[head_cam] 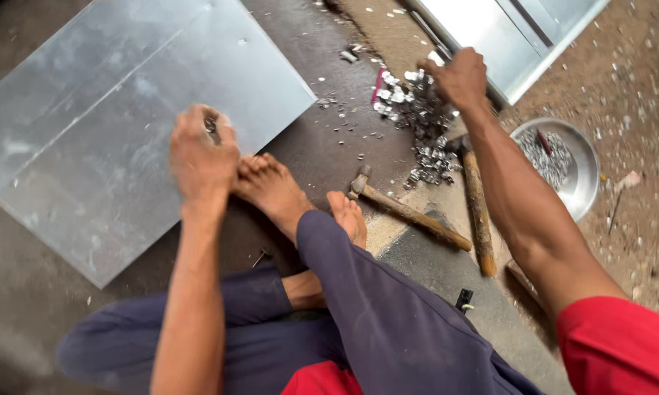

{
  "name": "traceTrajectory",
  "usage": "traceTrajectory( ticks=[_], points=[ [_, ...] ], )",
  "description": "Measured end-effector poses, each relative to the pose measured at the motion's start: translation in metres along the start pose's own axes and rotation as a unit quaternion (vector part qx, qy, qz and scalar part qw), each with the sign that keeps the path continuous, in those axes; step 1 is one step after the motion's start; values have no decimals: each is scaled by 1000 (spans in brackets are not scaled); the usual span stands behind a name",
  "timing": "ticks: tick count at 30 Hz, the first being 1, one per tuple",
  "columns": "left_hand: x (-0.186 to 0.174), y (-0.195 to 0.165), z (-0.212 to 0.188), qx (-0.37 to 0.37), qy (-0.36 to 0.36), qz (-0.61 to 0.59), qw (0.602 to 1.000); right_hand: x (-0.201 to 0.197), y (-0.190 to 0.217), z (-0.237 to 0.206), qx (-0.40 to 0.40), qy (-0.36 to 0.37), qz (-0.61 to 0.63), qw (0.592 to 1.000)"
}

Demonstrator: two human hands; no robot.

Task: The person sits on the floor and assembles metal parts by marking a sheet with a scribe, punching holes with a hammer and punch, and attaching a metal frame. They then use a hammer to secure the frame to the sheet.

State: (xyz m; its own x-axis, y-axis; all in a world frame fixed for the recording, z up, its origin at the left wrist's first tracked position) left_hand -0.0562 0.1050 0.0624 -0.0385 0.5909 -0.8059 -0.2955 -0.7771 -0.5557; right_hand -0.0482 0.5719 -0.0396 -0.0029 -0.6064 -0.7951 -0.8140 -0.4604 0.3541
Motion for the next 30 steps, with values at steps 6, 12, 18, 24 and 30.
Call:
traceTrajectory(
  ticks=[6, 12, 18, 24, 30],
  points=[
    [-72, 41, -14, 37, -103, 51, 993, -21, 43, -45, -18, 46, -134, 990],
    [-99, 94, -47, -81, -87, -86, 989, 38, 116, -196, -334, -5, -179, 925],
    [-78, 91, -42, 19, -100, -68, 993, 279, 104, -284, -500, -53, -237, 832],
    [-61, 99, -53, -57, -11, -39, 998, 204, 147, -315, -463, -13, -191, 865],
    [-50, 85, -74, -247, -192, -641, 701, 93, 182, -313, -230, 306, 275, 882]
  ],
)
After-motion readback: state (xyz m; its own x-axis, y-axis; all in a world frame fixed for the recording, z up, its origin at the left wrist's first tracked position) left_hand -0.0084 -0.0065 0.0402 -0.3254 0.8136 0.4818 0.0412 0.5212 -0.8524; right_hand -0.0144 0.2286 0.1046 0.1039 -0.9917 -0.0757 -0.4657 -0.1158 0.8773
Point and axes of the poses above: each hand's wrist, its own z-axis towards the middle knuckle, its own x-axis out of the palm, y = z × x, the point moved 5 cm from there along z, towards the middle knuckle, and after that the axes turned 14 degrees about x, right-handed, at the moved point
